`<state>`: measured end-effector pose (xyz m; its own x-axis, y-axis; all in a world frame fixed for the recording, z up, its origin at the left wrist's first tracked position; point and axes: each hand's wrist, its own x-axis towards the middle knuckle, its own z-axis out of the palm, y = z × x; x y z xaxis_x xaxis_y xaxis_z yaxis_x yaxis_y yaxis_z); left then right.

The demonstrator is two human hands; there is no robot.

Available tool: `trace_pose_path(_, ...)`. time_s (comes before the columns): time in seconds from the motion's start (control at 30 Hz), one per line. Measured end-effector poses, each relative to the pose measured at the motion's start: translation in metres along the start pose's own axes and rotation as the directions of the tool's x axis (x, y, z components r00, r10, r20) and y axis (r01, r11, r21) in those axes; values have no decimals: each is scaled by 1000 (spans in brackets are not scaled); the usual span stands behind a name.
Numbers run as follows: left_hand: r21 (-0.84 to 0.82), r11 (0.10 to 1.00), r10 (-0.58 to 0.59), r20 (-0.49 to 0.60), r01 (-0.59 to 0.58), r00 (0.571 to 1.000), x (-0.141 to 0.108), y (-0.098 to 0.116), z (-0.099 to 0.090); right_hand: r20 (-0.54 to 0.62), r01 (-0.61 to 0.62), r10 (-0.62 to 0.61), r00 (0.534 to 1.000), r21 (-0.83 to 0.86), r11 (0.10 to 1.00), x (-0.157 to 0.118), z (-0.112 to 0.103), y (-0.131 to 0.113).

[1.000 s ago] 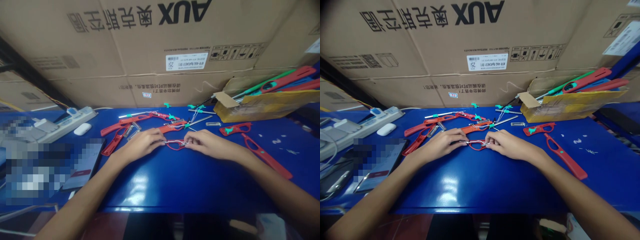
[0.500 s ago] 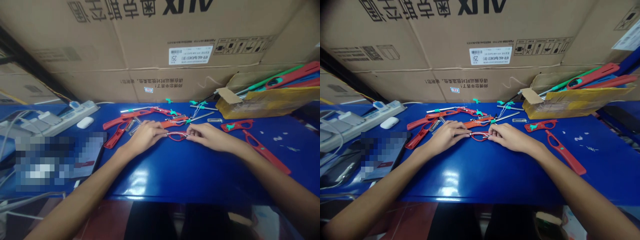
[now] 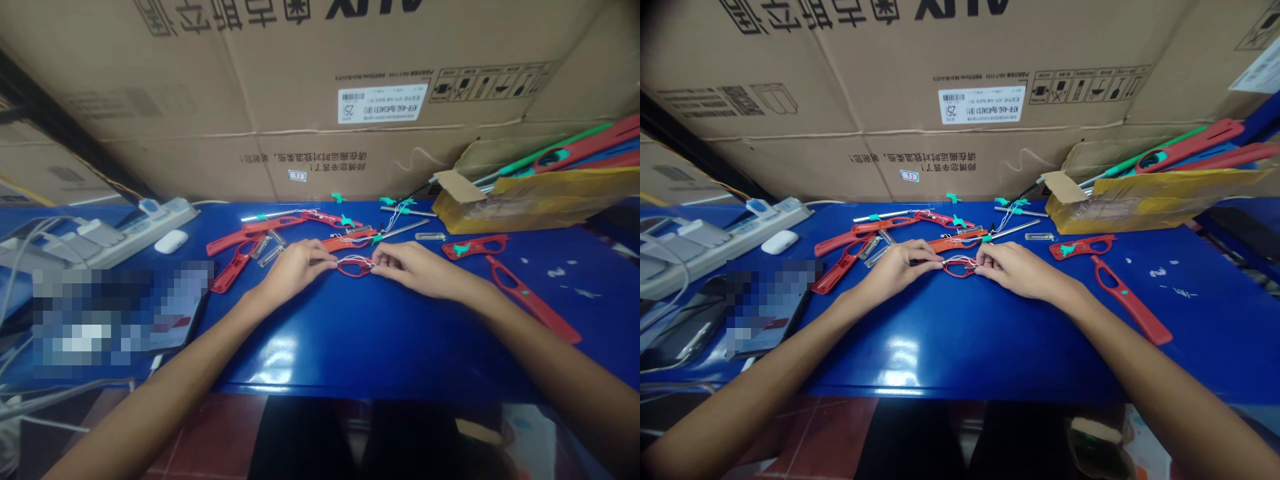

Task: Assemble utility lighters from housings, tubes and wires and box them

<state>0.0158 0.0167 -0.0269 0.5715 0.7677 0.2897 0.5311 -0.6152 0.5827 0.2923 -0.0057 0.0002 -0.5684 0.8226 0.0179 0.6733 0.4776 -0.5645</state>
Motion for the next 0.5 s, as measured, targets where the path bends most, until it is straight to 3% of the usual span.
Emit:
trace_pose_path(0.2, 61, 998, -28, 49, 25, 998, -1, 5, -9, 6, -20, 20, 1000, -11, 1000, 1, 0, -3)
trace_pose_path(0.33, 135, 990, -37, 65, 28, 997, -2, 6, -12, -44, -87, 83, 996, -113, 990, 1, 4, -8)
trace_pose_path(0.5, 111, 993, -43, 54, 37, 998, -2, 4, -9, -70, -123, 111, 991, -203, 971, 2, 7, -10)
